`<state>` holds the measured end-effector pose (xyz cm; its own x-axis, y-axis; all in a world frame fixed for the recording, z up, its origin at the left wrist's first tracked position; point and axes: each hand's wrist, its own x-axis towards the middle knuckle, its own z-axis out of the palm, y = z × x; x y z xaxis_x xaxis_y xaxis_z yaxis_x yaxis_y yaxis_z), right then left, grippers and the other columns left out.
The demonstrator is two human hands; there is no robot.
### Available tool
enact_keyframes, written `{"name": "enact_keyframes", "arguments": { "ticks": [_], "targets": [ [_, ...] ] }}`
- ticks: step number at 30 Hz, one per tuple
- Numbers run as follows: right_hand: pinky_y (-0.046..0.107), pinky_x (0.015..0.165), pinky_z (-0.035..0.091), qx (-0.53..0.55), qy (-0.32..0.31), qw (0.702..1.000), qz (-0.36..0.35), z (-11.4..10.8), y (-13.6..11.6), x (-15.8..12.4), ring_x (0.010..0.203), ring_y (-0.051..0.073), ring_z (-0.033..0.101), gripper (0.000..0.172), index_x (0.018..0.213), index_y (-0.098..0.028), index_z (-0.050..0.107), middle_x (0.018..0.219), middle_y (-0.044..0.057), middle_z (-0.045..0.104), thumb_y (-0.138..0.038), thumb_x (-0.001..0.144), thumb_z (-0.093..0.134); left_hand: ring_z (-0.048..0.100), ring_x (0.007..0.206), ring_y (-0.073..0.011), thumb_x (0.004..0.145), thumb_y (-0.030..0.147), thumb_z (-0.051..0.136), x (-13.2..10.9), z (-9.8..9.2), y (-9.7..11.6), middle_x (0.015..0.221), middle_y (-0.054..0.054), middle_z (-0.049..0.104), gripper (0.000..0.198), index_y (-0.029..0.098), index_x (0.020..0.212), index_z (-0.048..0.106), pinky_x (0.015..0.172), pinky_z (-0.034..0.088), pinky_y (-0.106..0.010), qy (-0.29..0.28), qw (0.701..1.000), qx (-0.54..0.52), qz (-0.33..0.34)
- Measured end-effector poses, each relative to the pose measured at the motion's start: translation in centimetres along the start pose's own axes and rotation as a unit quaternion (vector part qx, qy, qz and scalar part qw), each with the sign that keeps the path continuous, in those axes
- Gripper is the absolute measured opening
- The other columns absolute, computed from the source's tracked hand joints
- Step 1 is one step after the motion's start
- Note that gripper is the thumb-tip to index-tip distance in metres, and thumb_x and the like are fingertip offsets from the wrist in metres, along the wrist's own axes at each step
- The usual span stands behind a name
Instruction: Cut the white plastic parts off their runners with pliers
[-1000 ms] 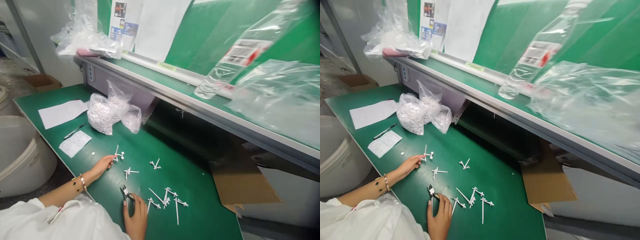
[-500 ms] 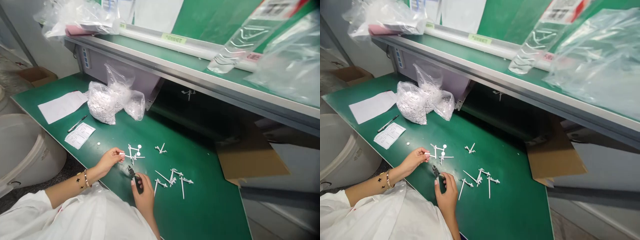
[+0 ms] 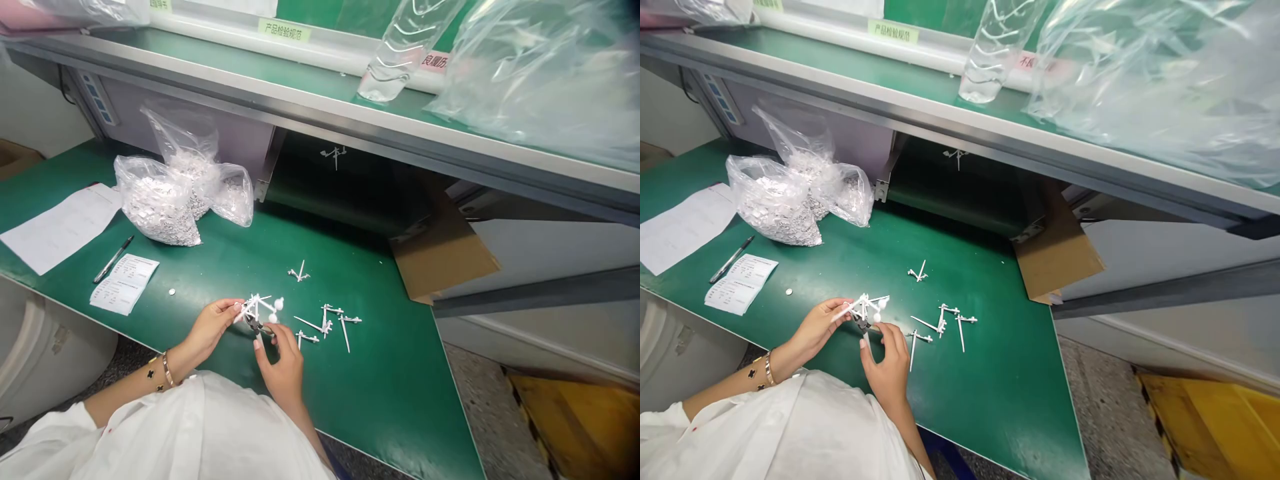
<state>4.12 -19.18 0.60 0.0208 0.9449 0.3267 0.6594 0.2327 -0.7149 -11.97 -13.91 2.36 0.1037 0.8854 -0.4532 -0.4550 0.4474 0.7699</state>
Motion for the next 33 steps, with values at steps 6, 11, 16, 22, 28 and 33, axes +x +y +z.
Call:
{"name": "enact_keyframes", "arguments": {
  "ticks": [6,11,16,22,28,33],
  "targets": [
    [0.031,0.074,0.05,-0.035,0.033,0.999,-0.021,0.4,0.6,0.0,0.091,0.018,0.056,0.028,0.107,-0.019,0.058,0.1,0.007,0.059,-0.031,0.082,0.054,0.051,0.058,-0.0074,0.06,0.037,0.079,0.4,0.1,0.0,0.067,-0.001,0.062,0.037,0.012,0.086,0.07,0.062,0.045,-0.022,-0.013,0.999,0.014,-0.039],
    [0.035,0.08,0.048,-0.067,0.046,0.995,-0.058,0.3,0.7,0.1,0.094,0.02,0.055,0.029,0.108,-0.018,0.056,0.098,0.008,0.06,-0.029,0.082,0.056,0.051,0.059,-0.0077,0.058,0.039,0.079,0.5,0.4,-0.1,0.066,-0.001,0.061,0.038,0.012,0.083,0.07,0.064,0.044,-0.023,-0.011,0.999,0.008,-0.049],
    [0.036,0.077,0.048,-0.063,0.04,0.996,-0.049,0.3,0.7,0.3,0.093,0.021,0.056,0.028,0.109,-0.018,0.055,0.1,0.009,0.06,-0.03,0.083,0.055,0.054,0.068,-0.0098,0.064,0.039,0.076,0.7,0.2,-0.7,0.078,-0.004,0.066,0.035,0.013,0.086,0.07,0.071,0.043,-0.025,-0.014,0.999,0.002,-0.03],
    [0.034,0.076,0.049,-0.043,0.031,0.997,-0.048,0.4,0.7,0.2,0.093,0.02,0.056,0.03,0.112,-0.019,0.054,0.101,0.009,0.059,-0.029,0.084,0.053,0.052,0.069,-0.0099,0.066,0.038,0.075,0.7,-0.1,-1.1,0.078,-0.005,0.065,0.034,0.013,0.088,0.07,0.071,0.041,-0.024,-0.007,0.999,-0.002,-0.033],
    [0.034,0.078,0.049,-0.043,0.019,0.997,-0.058,0.4,0.9,0.2,0.092,0.02,0.057,0.03,0.111,-0.018,0.057,0.098,0.009,0.059,-0.03,0.084,0.053,0.048,0.065,-0.0098,0.064,0.041,0.076,0.7,-0.4,-1.4,0.073,-0.003,0.062,0.037,0.014,0.089,0.071,0.066,0.036,-0.023,-0.002,0.999,0.017,-0.039],
    [0.033,0.079,0.05,-0.005,-0.042,0.999,-0.02,0.2,1.2,0.3,0.092,0.018,0.059,0.03,0.112,-0.02,0.059,0.1,0.008,0.06,-0.032,0.086,0.051,0.048,0.066,-0.0105,0.063,0.043,0.076,0.6,-0.5,-1.2,0.072,-0.002,0.062,0.038,0.013,0.086,0.071,0.066,0.034,-0.024,-0.003,0.998,0.028,-0.047]
  ]
}}
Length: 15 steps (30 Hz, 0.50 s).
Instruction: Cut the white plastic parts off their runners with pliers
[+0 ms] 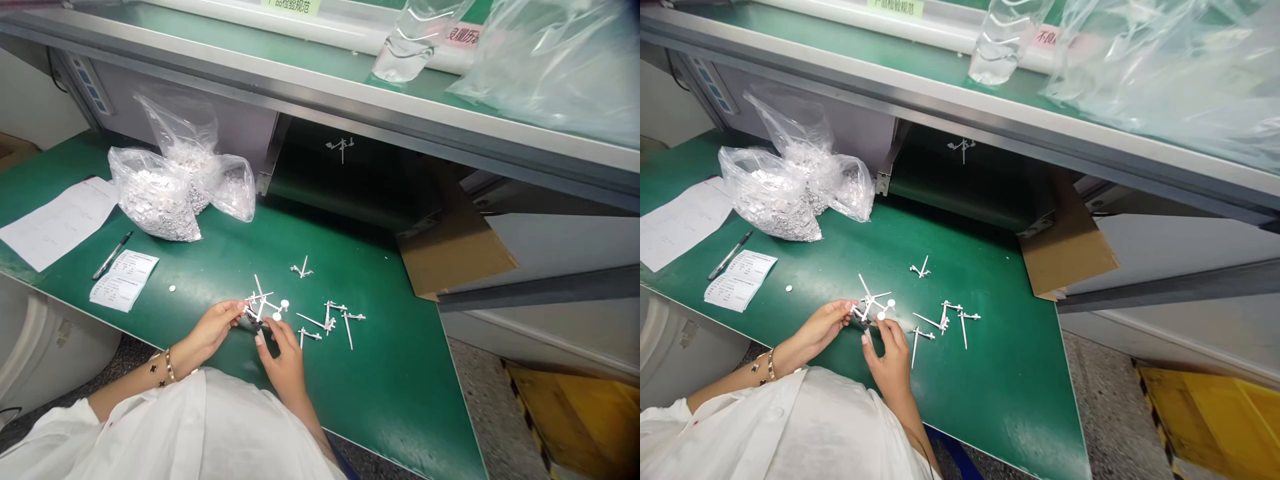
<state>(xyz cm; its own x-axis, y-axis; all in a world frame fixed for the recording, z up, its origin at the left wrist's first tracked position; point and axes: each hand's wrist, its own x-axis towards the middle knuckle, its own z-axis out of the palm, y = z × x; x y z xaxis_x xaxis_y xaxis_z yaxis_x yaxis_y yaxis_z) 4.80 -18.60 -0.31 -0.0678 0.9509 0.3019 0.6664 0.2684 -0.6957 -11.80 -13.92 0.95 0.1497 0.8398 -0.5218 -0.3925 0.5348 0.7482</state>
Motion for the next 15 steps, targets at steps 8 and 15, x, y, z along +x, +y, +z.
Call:
{"name": "enact_keyframes", "arguments": {
  "ticks": [8,15],
  "targets": [
    [0.031,0.079,0.051,0.019,-0.044,0.999,0.003,-0.4,0.5,0.1,0.091,0.018,0.06,0.029,0.111,-0.022,0.06,0.098,0.007,0.062,-0.028,0.084,0.053,0.047,0.062,-0.0074,0.058,0.04,0.08,0.1,-0.8,-0.3,0.068,0.001,0.06,0.037,0.013,0.082,0.069,0.063,0.033,-0.021,-0.01,0.997,-0.028,-0.065],
    [0.033,0.08,0.05,-0.026,-0.051,0.998,-0.004,-0.5,0.5,-0.2,0.091,0.02,0.06,0.03,0.111,-0.02,0.06,0.097,0.008,0.062,-0.028,0.083,0.054,0.046,0.061,-0.006,0.062,0.038,0.078,0.1,-1.3,-1.0,0.07,0.001,0.059,0.034,0.013,0.082,0.068,0.058,0.033,-0.019,-0.011,0.997,-0.016,-0.068]
  ]
}}
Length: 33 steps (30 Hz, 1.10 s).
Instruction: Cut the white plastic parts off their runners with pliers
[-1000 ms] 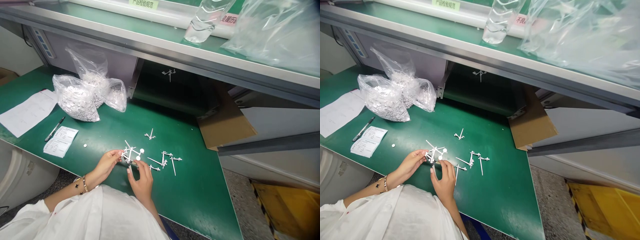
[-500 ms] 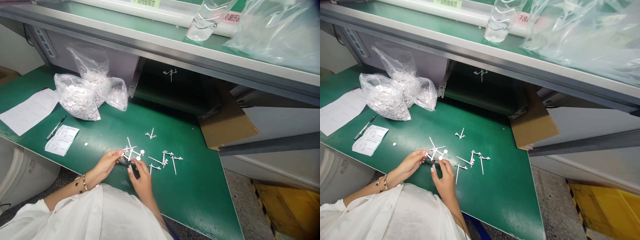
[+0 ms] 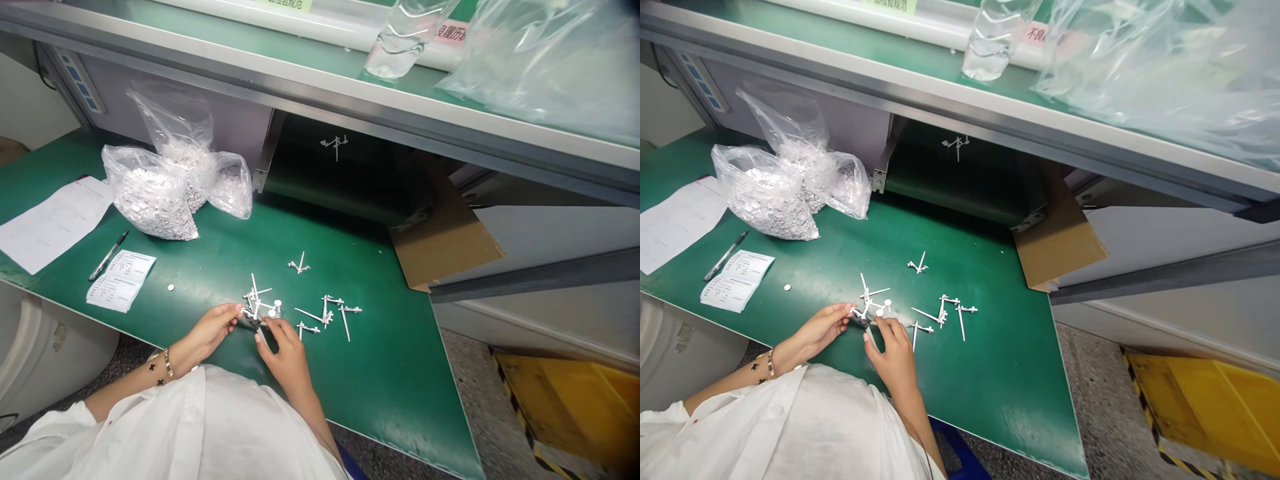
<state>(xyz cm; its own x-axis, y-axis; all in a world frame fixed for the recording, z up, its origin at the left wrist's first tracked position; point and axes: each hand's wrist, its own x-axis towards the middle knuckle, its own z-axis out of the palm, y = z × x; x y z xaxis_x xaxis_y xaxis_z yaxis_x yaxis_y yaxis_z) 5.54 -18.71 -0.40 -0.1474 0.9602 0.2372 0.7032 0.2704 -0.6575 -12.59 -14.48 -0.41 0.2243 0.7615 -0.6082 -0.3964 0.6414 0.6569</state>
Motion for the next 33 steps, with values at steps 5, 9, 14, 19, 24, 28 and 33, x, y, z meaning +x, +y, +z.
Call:
{"name": "enact_keyframes", "arguments": {
  "ticks": [5,9,14,19,24,28,33],
  "targets": [
    [0.028,0.073,0.05,0.006,-0.025,0.999,0.021,-0.1,0.0,0.0,0.08,0.017,0.062,0.024,0.103,-0.021,0.063,0.088,0.005,0.064,-0.028,0.081,0.055,0.045,0.059,-0.0052,0.06,0.04,0.078,0.1,-0.4,-0.1,0.069,0.001,0.059,0.034,0.013,0.077,0.068,0.055,0.032,-0.018,-0.004,0.999,0.04,0.002],
    [0.023,0.062,0.046,0.012,-0.055,0.997,0.052,0.7,-0.1,-0.6,0.068,0.014,0.06,0.021,0.096,-0.021,0.065,0.076,0.002,0.062,-0.03,0.081,0.054,0.045,0.058,-0.005,0.058,0.036,0.08,0.3,-1.5,0.0,0.069,0.0,0.058,0.033,0.012,0.077,0.067,0.052,0.034,-0.017,-0.011,0.998,0.06,-0.032],
    [0.021,0.053,0.039,0.039,-0.054,0.993,0.102,2.3,0.0,-2.0,0.053,0.01,0.051,0.02,0.089,-0.019,0.066,0.068,0.0,0.059,-0.032,0.081,0.052,0.047,0.055,-0.0044,0.06,0.031,0.079,0.1,-2.9,0.4,0.07,0.0,0.058,0.031,0.012,0.081,0.066,0.051,0.039,-0.017,-0.006,0.996,0.065,-0.061],
    [0.022,0.053,0.038,0.044,-0.059,0.988,0.138,2.0,-0.1,-2.2,0.055,0.011,0.05,0.018,0.086,-0.02,0.065,0.07,0.0,0.059,-0.032,0.08,0.053,0.051,0.057,-0.0047,0.066,0.024,0.076,-0.3,-3.2,0.4,0.072,0.0,0.059,0.023,0.013,0.082,0.064,0.058,0.046,-0.019,-0.004,0.997,0.049,-0.06],
    [0.022,0.056,0.039,0.055,-0.086,0.989,0.103,1.1,-0.5,-2.6,0.062,0.012,0.052,0.017,0.09,-0.022,0.063,0.075,0.0,0.059,-0.029,0.076,0.056,0.059,0.069,-0.0096,0.075,0.019,0.065,-0.4,-2.9,0.5,0.087,-0.006,0.065,0.01,0.014,0.079,0.058,0.074,0.05,-0.025,-0.012,0.999,0.008,-0.036],
    [0.022,0.053,0.039,0.121,0.032,0.989,0.081,1.8,0.6,-4.0,0.06,0.011,0.049,0.022,0.096,-0.018,0.059,0.077,0.002,0.055,-0.031,0.081,0.05,0.052,0.061,-0.0079,0.076,0.017,0.056,-0.3,-2.4,0.9,0.077,-0.003,0.059,0.007,0.014,0.082,0.058,0.059,0.044,-0.021,-0.025,0.998,0.051,-0.014],
    [0.024,0.056,0.042,0.125,0.189,0.963,0.146,3.0,2.2,-4.9,0.063,0.012,0.05,0.026,0.1,-0.017,0.055,0.081,0.003,0.055,-0.034,0.086,0.043,0.033,0.048,-0.0084,0.081,0.033,0.047,-0.4,-0.9,1.1,0.056,0.004,0.038,0.02,0.017,0.072,0.056,0.046,0.025,-0.02,-0.028,0.955,0.287,0.072]
  ]
}}
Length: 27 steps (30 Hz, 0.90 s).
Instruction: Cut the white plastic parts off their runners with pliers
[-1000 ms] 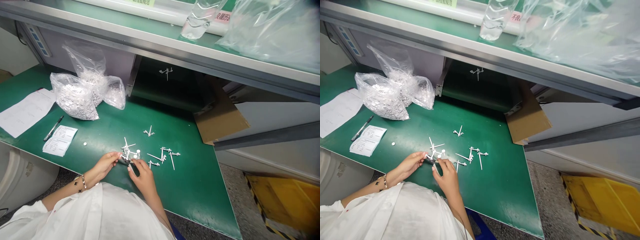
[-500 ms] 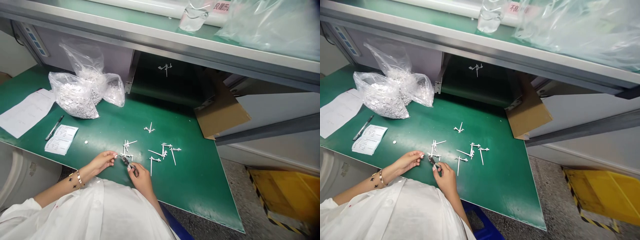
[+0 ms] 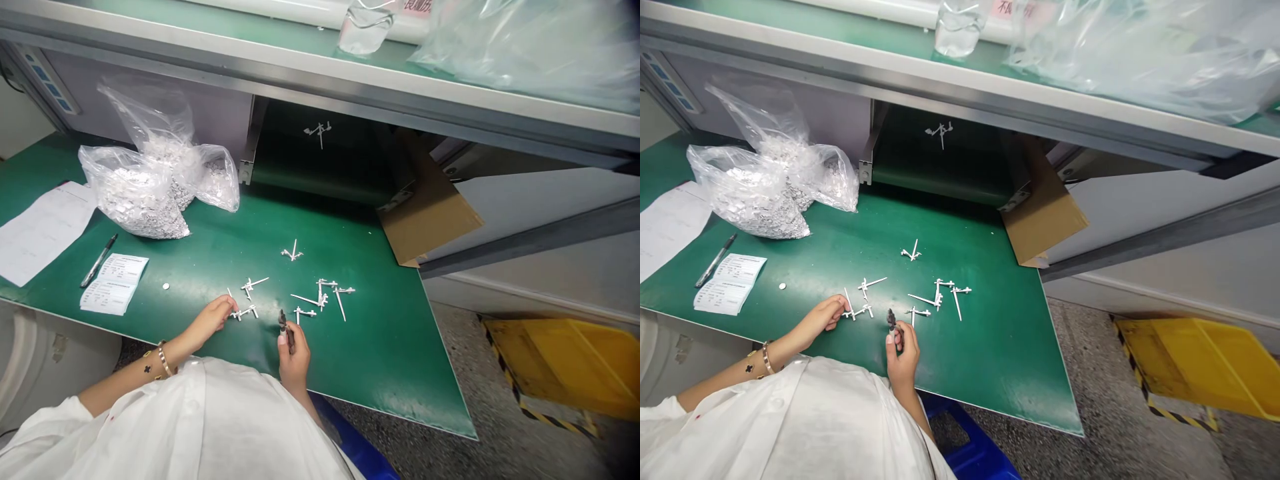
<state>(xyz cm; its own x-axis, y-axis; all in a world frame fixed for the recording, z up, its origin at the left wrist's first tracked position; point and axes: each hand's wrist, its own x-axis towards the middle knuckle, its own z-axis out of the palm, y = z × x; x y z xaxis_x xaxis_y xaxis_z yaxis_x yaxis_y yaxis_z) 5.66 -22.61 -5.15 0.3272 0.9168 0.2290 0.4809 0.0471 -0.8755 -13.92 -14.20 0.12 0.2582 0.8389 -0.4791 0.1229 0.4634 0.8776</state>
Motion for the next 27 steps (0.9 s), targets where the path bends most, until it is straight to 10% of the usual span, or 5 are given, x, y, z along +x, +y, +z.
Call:
{"name": "enact_keyframes", "arguments": {
  "ticks": [5,17,27],
  "targets": [
    [0.024,0.053,0.04,-0.013,-0.019,1.0,-0.021,0.2,-0.5,0.5,0.06,0.011,0.047,0.024,0.096,-0.017,0.056,0.078,0.002,0.053,-0.034,0.085,0.044,0.048,0.068,-0.0162,0.083,0.035,0.047,0.9,-0.7,1.6,0.072,0.0,0.055,0.018,0.022,0.083,0.059,0.063,0.034,-0.026,0.07,0.956,0.235,0.161],
    [0.023,0.052,0.039,-0.011,-0.012,1.0,-0.026,0.2,-0.9,0.6,0.061,0.011,0.046,0.022,0.097,-0.017,0.055,0.078,0.002,0.052,-0.032,0.084,0.045,0.05,0.08,-0.022,0.086,0.022,0.05,2.2,2.5,1.5,0.08,-0.009,0.058,0.017,0.017,0.077,0.063,0.071,0.033,-0.031,-0.049,0.794,0.538,0.278],
    [0.024,0.054,0.04,-0.016,-0.005,1.0,-0.021,0.3,-0.7,0.6,0.063,0.012,0.048,0.022,0.098,-0.017,0.056,0.081,0.003,0.053,-0.032,0.085,0.046,0.049,0.081,-0.0178,0.093,0.028,0.038,0.7,-4.5,-1.9,0.088,-0.006,0.059,0.03,0.028,0.112,0.062,0.074,0.031,-0.031,-0.022,0.798,0.508,0.324]
  ]
}}
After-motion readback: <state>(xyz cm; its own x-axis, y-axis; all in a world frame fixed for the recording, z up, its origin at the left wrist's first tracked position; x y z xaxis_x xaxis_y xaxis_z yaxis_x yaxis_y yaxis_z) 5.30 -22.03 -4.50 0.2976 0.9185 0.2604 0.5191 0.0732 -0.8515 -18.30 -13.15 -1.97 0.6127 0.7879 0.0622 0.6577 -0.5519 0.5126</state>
